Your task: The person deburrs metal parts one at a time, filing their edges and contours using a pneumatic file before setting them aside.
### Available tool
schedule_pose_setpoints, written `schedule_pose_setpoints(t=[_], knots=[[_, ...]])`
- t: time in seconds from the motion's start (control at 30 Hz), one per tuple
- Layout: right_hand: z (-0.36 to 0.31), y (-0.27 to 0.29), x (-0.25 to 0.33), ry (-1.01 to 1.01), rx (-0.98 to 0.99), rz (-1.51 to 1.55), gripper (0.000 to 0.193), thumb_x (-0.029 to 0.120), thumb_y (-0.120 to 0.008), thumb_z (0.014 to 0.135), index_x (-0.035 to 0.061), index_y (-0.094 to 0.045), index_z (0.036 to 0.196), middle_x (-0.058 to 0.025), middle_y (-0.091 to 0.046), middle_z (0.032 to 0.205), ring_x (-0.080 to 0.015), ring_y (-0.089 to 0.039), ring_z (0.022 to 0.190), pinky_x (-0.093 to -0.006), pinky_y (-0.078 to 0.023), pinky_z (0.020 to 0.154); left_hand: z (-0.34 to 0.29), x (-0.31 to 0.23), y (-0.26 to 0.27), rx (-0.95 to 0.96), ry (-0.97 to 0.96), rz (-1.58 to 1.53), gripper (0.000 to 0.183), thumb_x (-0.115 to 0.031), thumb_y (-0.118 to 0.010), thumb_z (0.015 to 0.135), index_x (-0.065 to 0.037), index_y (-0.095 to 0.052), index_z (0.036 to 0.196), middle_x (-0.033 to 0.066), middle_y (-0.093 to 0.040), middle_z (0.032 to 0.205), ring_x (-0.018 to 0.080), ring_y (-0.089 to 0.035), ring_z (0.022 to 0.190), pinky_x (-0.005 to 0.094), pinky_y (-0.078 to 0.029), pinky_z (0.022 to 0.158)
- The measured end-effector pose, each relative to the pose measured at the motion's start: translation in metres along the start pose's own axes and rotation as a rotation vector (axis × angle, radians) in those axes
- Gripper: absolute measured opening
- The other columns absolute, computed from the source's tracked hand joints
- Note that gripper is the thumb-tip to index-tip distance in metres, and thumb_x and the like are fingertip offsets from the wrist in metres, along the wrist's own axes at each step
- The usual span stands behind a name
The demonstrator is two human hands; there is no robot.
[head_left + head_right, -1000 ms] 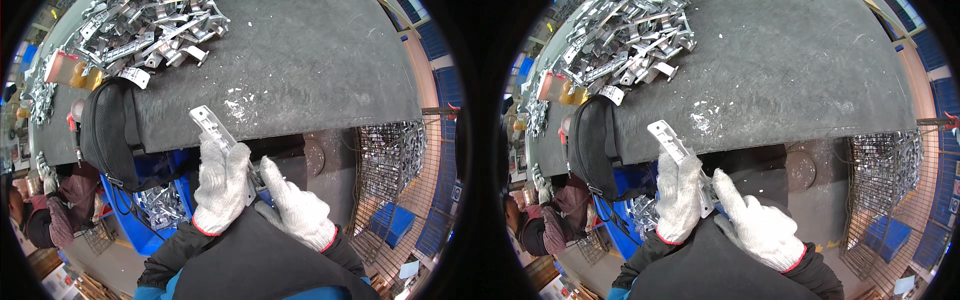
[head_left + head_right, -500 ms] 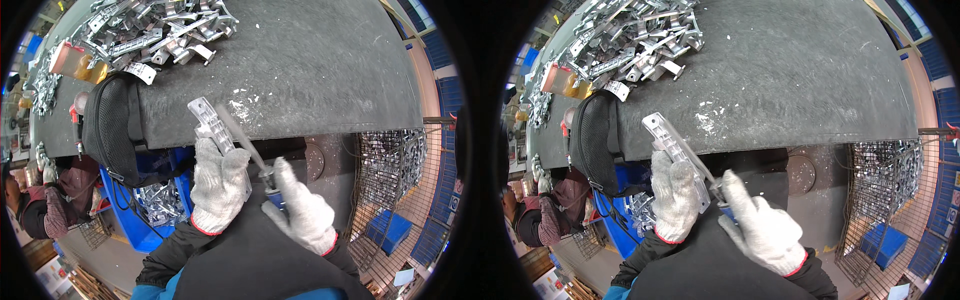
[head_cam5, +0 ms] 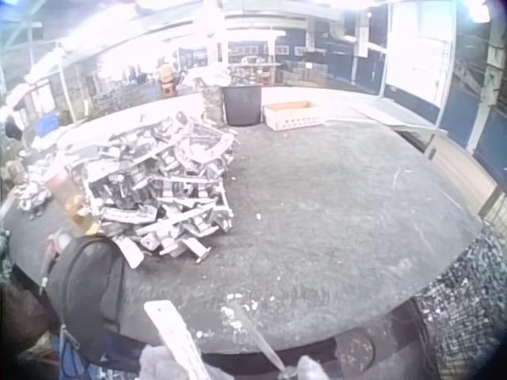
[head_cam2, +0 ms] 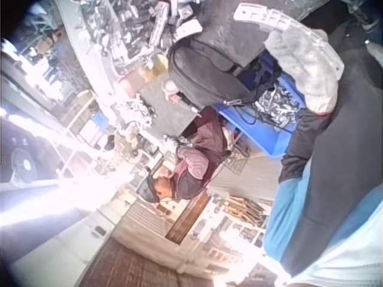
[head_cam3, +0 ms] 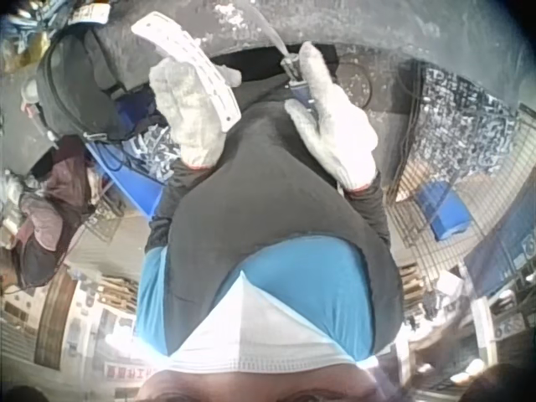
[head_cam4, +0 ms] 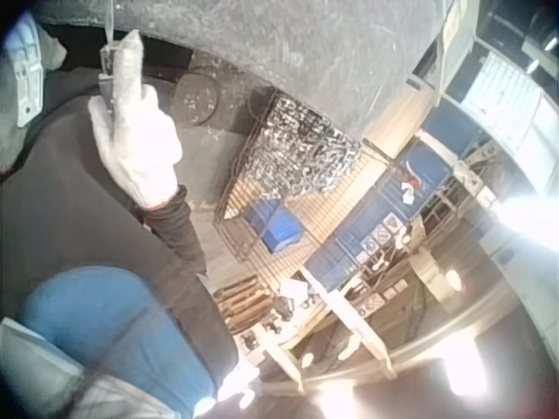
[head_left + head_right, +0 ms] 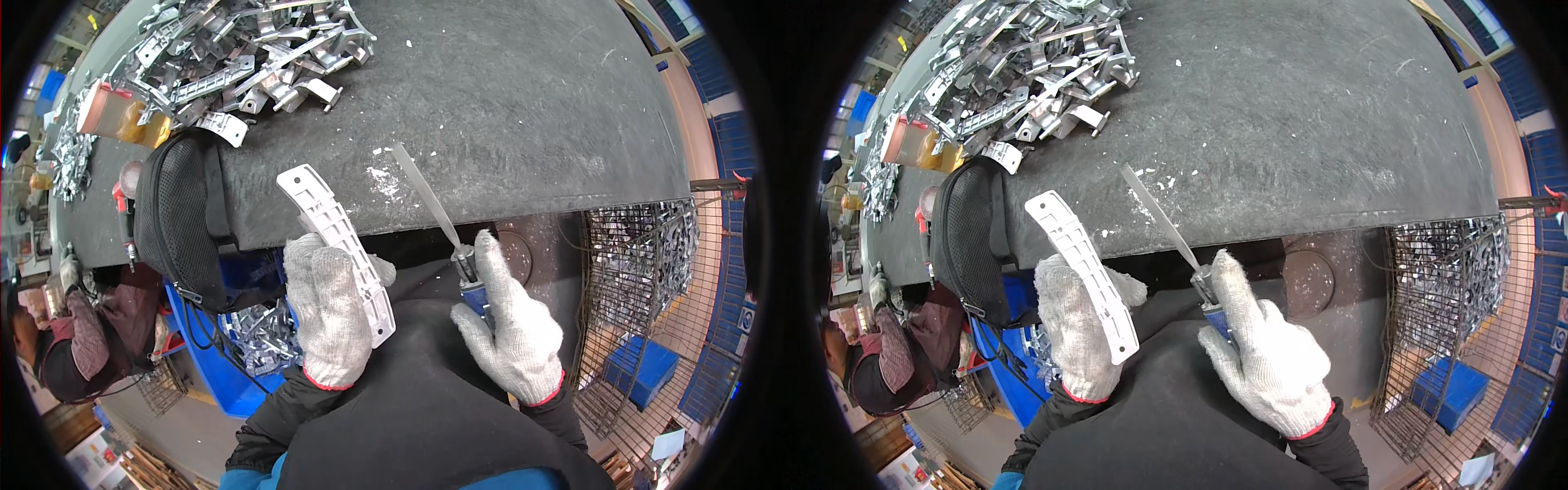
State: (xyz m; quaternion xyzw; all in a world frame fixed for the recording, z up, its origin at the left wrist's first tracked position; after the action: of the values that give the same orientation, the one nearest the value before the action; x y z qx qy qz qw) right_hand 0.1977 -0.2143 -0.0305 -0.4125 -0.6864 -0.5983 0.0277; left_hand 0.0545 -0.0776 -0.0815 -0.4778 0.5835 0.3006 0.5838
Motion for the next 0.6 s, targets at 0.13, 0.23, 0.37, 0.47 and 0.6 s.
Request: schedule_pose_setpoints(t=[0.13, 0.23, 0.37, 0.47, 0.6], knots=[[-0.001, 0.010, 0.005, 0.080, 0.028, 0.026, 0.088, 0.016, -0.081, 0.085, 0.0091, -0.037, 0.161, -0.0153, -0.074, 0.113, -0.0335, -0.076, 0.085, -0.0409, -0.062, 0.076, -0.002, -0.002, 0.003, 0.036, 0.106, 0.043, 0.042, -0.044, -0.057, 0.108, -0.004, -0.054, 0.118, 0.0135, -0.071, 0.090, 0.0198, -0.070, 0.077, 0.0344, -0.058, 0.067], [-0.002, 0.009, 0.011, 0.111, 0.083, 0.002, 0.088, 0.019, -0.081, 0.085, 0.0088, -0.037, 0.160, -0.0137, -0.073, 0.107, -0.0340, -0.075, 0.080, -0.0419, -0.061, 0.072, -0.003, -0.010, -0.007, -0.018, 0.096, 0.041, 0.035, -0.039, -0.055, 0.110, -0.006, -0.051, 0.118, 0.0061, -0.063, 0.084, 0.0114, -0.061, 0.073, 0.0273, -0.052, 0.067], [-0.006, -0.004, 0.021, 0.149, 0.069, -0.125, 0.088, 0.029, -0.083, 0.083, 0.0182, -0.042, 0.159, -0.0090, -0.069, 0.090, -0.0324, -0.070, 0.065, -0.0418, -0.058, 0.061, -0.005, 0.000, -0.006, -0.227, 0.123, -0.028, 0.028, -0.032, -0.060, 0.108, -0.006, -0.052, 0.118, 0.0036, -0.060, 0.084, 0.0099, -0.058, 0.071, 0.0267, -0.051, 0.065], [-0.004, -0.004, 0.020, 0.149, 0.068, -0.110, 0.087, 0.028, -0.083, 0.083, 0.0161, -0.042, 0.159, -0.0100, -0.069, 0.093, -0.0323, -0.071, 0.069, -0.0412, -0.059, 0.063, 0.001, -0.007, -0.010, -0.190, 0.133, 0.038, 0.028, -0.030, -0.065, 0.106, -0.007, -0.053, 0.117, 0.0008, -0.058, 0.081, 0.0092, -0.056, 0.070, 0.0263, -0.049, 0.064], [-0.003, 0.001, 0.018, 0.166, 0.069, -0.085, 0.085, 0.026, -0.083, 0.083, 0.0119, -0.044, 0.157, -0.0118, -0.071, 0.099, -0.0320, -0.072, 0.075, -0.0400, -0.059, 0.068, 0.010, -0.018, 0.011, -0.099, -0.257, 0.719, 0.030, -0.032, -0.059, 0.105, -0.003, -0.056, 0.101, 0.0056, -0.056, 0.065, 0.0171, -0.055, 0.062, 0.0346, -0.045, 0.060]])
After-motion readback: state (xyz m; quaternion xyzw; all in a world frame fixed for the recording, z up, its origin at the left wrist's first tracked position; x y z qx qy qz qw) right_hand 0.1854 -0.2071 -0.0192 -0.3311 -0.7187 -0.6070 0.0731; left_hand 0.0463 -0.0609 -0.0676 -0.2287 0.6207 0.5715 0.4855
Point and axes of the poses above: each hand's wrist, its own z-axis towards the middle knuckle, its own y-axis out of the back of the hand, x = y × z, the point moved 3 cm from there along z, towards the middle knuckle
